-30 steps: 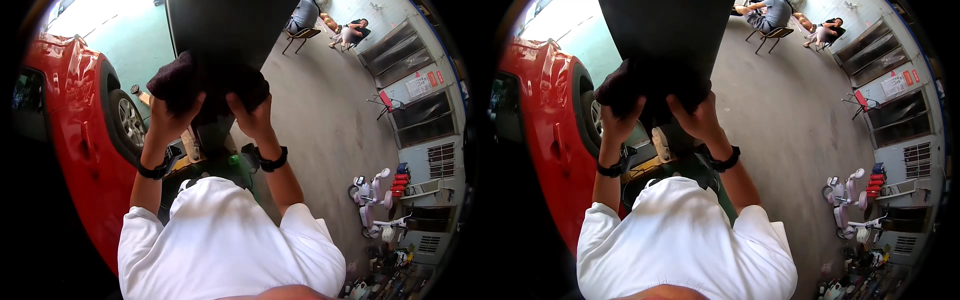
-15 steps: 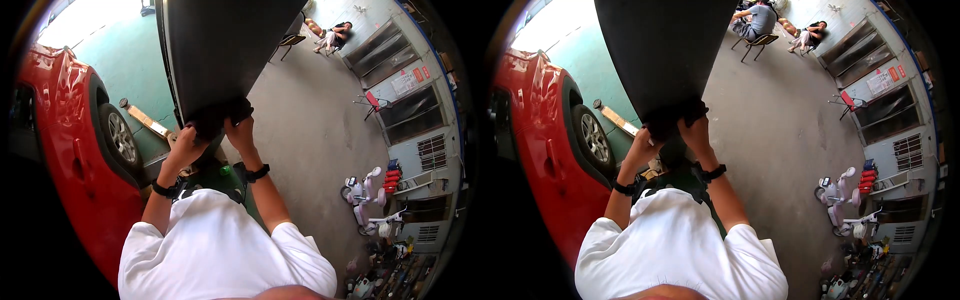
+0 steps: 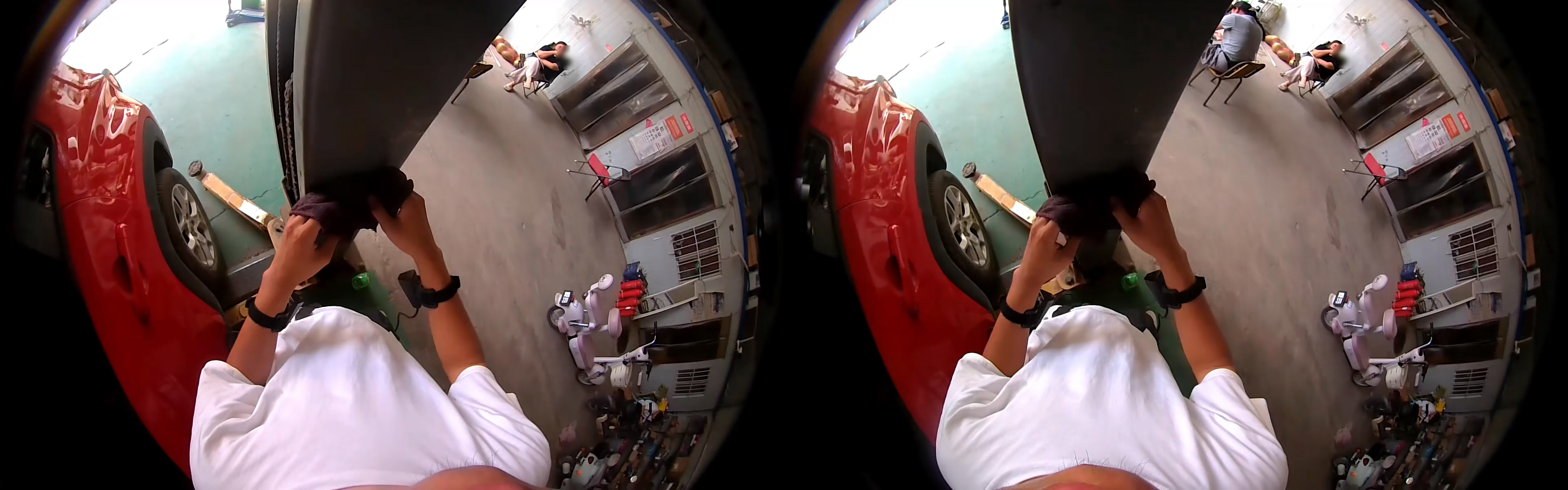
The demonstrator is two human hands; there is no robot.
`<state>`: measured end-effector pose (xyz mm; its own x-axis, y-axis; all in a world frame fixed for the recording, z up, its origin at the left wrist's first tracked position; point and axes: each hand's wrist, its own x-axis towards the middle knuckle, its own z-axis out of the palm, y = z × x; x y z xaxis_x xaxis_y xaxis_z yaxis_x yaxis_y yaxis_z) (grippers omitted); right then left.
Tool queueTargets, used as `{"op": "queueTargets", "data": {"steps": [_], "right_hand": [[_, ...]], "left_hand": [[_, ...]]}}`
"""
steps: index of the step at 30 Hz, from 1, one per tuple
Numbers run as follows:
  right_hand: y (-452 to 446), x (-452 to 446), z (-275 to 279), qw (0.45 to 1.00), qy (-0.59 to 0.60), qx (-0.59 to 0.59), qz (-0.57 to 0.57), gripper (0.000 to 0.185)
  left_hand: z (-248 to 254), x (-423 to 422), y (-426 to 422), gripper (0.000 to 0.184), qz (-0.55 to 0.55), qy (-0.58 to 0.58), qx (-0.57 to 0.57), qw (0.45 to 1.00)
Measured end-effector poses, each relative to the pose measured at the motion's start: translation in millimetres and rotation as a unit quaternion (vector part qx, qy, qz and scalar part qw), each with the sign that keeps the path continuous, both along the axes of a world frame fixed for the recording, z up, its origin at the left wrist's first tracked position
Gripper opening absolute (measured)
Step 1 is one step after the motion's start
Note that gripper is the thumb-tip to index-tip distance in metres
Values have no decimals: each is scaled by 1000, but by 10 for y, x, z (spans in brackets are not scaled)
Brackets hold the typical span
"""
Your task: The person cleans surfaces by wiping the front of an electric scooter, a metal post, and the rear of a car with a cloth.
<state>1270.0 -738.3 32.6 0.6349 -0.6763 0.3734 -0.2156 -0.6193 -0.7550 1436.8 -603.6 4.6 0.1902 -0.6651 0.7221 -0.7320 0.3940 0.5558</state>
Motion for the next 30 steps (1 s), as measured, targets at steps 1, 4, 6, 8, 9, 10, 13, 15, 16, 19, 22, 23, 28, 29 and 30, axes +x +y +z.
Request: {"op": "queueTargets", "data": {"steps": [1,4,6,8,9,10,13,15,16,19,22,23,28,29,30], "right_hand": [[20,37,65,999,-32,-22,0,26],[0,159,87,993,115,-19,-27,30],[28,208,-16,994,74,-63,-41,30],[30,217,-144,992,35,-106,-55,30],[33,208,-214,990,34,-121,-58,30],[40,198,-290,988,32,-135,-60,30],[70,193,-546,992,62,-81,-74,29],[113,163,-680,996,67,-15,-58,27],[152,147,-710,995,73,51,-39,25],[620,91,-472,996,-37,82,-7,25],[956,10,76,986,-60,125,88,25],[980,-7,123,986,-61,127,86,25],[1279,-74,469,988,-77,44,125,25],[1307,-72,554,988,-77,44,125,25],[1329,-96,638,981,-69,-4,181,23]], "left_hand": [[-5,0,-3,26,0,0,1,1000],[-123,106,-13,27,37,83,17,996],[-319,211,-29,23,-21,180,73,981],[-441,239,-27,22,-26,214,91,972],[-491,232,-17,22,-32,248,110,962],[-552,228,-11,22,-32,249,111,961],[-824,280,-31,18,-57,275,112,953],[-984,303,-21,24,-70,293,131,945],[-994,281,27,24,-68,292,130,945],[-1002,148,196,36,-27,257,148,955],[-1052,39,357,55,-68,331,205,919],[-1061,49,414,55,-69,330,207,918],[-796,4,497,65,-103,112,176,972],[-697,-27,512,65,-37,87,133,987],[-888,26,492,65,-38,151,146,977]]}}
